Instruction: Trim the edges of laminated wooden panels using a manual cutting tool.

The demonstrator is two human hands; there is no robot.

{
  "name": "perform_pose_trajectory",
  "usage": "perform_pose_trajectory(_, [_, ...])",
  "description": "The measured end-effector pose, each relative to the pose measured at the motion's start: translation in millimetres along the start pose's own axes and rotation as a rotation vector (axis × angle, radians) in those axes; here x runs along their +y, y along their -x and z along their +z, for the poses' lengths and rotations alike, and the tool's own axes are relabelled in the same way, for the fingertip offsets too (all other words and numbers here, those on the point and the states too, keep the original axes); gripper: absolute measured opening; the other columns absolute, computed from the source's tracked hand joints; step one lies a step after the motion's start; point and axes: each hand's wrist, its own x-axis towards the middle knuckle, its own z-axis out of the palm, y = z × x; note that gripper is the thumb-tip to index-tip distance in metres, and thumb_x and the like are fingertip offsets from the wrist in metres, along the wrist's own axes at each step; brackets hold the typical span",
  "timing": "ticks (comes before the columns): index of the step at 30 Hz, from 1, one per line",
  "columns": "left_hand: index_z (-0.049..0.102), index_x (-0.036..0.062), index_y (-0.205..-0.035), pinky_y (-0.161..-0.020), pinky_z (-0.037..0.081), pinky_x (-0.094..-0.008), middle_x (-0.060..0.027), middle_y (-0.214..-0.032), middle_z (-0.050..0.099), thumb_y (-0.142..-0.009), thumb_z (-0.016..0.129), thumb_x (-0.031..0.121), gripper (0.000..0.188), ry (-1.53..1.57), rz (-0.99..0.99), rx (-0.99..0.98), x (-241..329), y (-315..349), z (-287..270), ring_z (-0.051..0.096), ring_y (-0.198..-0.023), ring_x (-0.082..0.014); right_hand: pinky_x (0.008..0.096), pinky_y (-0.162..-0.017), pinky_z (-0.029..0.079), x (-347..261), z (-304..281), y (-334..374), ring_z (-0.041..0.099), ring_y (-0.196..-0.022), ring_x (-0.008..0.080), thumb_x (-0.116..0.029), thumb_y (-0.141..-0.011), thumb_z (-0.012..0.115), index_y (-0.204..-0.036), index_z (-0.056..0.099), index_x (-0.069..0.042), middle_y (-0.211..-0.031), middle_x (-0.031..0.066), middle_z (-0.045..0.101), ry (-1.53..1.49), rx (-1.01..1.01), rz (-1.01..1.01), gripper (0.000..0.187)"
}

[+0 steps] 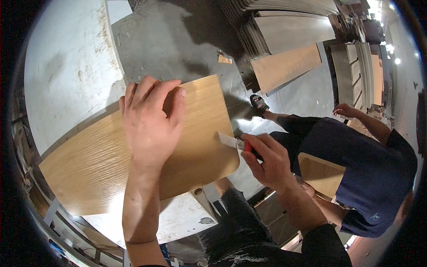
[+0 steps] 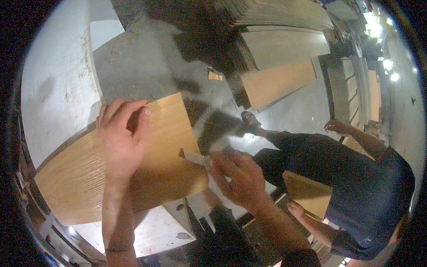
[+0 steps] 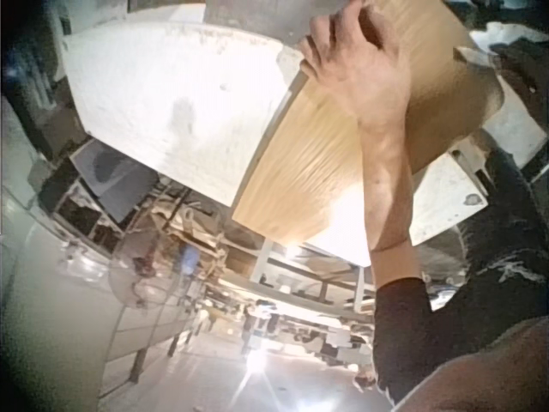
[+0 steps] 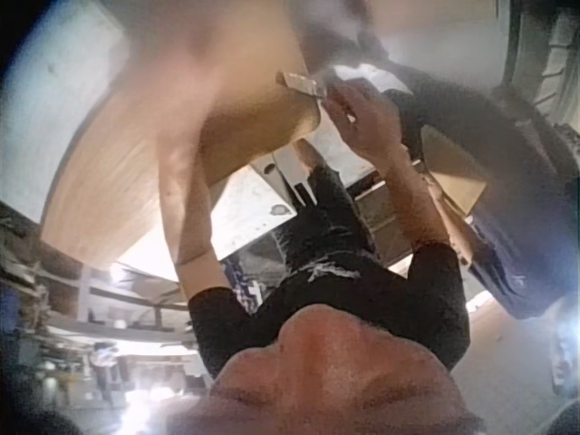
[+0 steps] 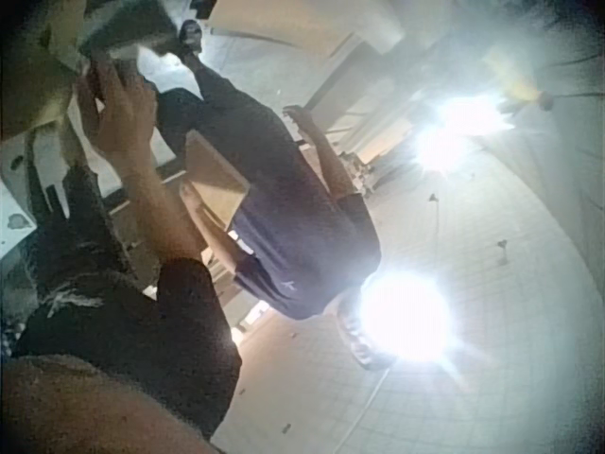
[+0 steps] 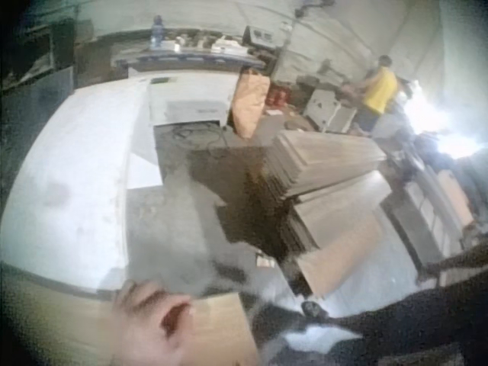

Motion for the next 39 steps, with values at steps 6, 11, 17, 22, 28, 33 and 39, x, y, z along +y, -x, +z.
perform_pose_trajectory(6, [0.075,0.0142,-0.099,-0.085,0.046,-0.0429,-0.0014,-0.092,0.064,-0.088,0.075,0.022,0.013,-0.025,-0.013,-0.019,0.0,0.7,-2.9,0.060,-0.092,-0.0261,0.0399,-0.064,0.057,-0.5,-2.8,-29.1,0.071,-0.076,0.0302,-0.020,-0.089,0.077,-0.120,0.068,-0.008,-0.095,0.0101,0.069,-0.037,-0.002,-0.056,0.034])
perform_pose_trajectory(11, [0.075,0.0143,-0.100,-0.085,0.046,-0.0423,-0.0010,-0.092,0.064,-0.088,0.076,0.021,0.014,-0.015,-0.010,-0.009,1.1,0.9,-4.4,0.060,-0.092,-0.0251,0.0358,-0.064,0.056,-0.8,-3.8,-21.8,0.069,-0.075,0.0273,-0.018,-0.095,0.073,-0.118,0.069,0.002,-0.092,0.0138,0.068,-0.020,0.005,-0.110,0.031])
perform_pose_trajectory(17, [0.075,0.0144,-0.099,-0.083,0.046,-0.0423,-0.0007,-0.091,0.063,-0.087,0.076,0.021,0.013,-0.027,0.015,-0.005,-0.9,0.6,-2.6,0.060,-0.090,-0.0246,0.0420,-0.064,0.058,1.9,-0.9,-59.3,0.071,-0.077,0.0329,-0.023,-0.091,0.076,-0.116,0.071,-0.007,-0.092,0.0117,0.068,0.010,0.048,-0.067,0.031])
perform_pose_trajectory(22, [0.075,0.0145,-0.099,-0.082,0.046,-0.0420,-0.0008,-0.092,0.063,-0.087,0.076,0.021,0.014,-0.037,0.008,-0.006,0.0,0.0,-5.2,0.059,-0.090,-0.0252,0.0451,-0.069,0.058,-0.1,1.5,-107.7,0.070,-0.080,0.0382,-0.026,-0.095,0.071,-0.115,0.071,-0.007,-0.095,0.0157,0.068,-0.041,0.101,-0.069,0.028])
perform_pose_trajectory(28, [0.075,0.0148,-0.100,-0.084,0.046,-0.0416,-0.0004,-0.093,0.063,-0.087,0.076,0.021,0.014,-0.051,-0.001,0.001,-0.3,-0.3,-8.0,0.060,-0.092,-0.0254,0.0430,-0.086,0.055,9.1,-3.9,-137.0,0.069,-0.099,0.0380,-0.028,-0.102,0.064,-0.121,0.069,-0.004,-0.106,0.0218,0.069,-0.229,0.240,0.164,0.031])
perform_pose_trajectory(33, [0.075,0.0152,-0.100,-0.085,0.047,-0.0411,-0.0001,-0.094,0.064,-0.087,0.075,0.022,0.015,-0.037,0.008,-0.017,7.0,-2.0,-3.6,0.060,-0.093,-0.0250,0.0274,-0.074,0.052,61.7,39.7,-37.5,0.061,-0.083,0.0113,-0.019,-0.107,0.058,-0.130,0.060,0.001,-0.093,0.0041,0.064,-0.470,0.141,0.344,0.031])
perform_pose_trajectory(39, [0.074,0.0142,-0.101,-0.086,0.047,-0.0416,-0.0007,-0.099,0.067,-0.089,0.072,0.020,0.013,-0.085,0.008,-0.055,8.1,1.1,-1.9,0.061,-0.093,-0.0258,0.0276,-0.063,0.051,52.8,70.9,42.4,0.058,-0.072,0.0092,-0.018,-0.108,0.055,-0.125,0.058,-0.002,-0.086,0.0017,0.060,-0.998,0.026,0.729,0.024])
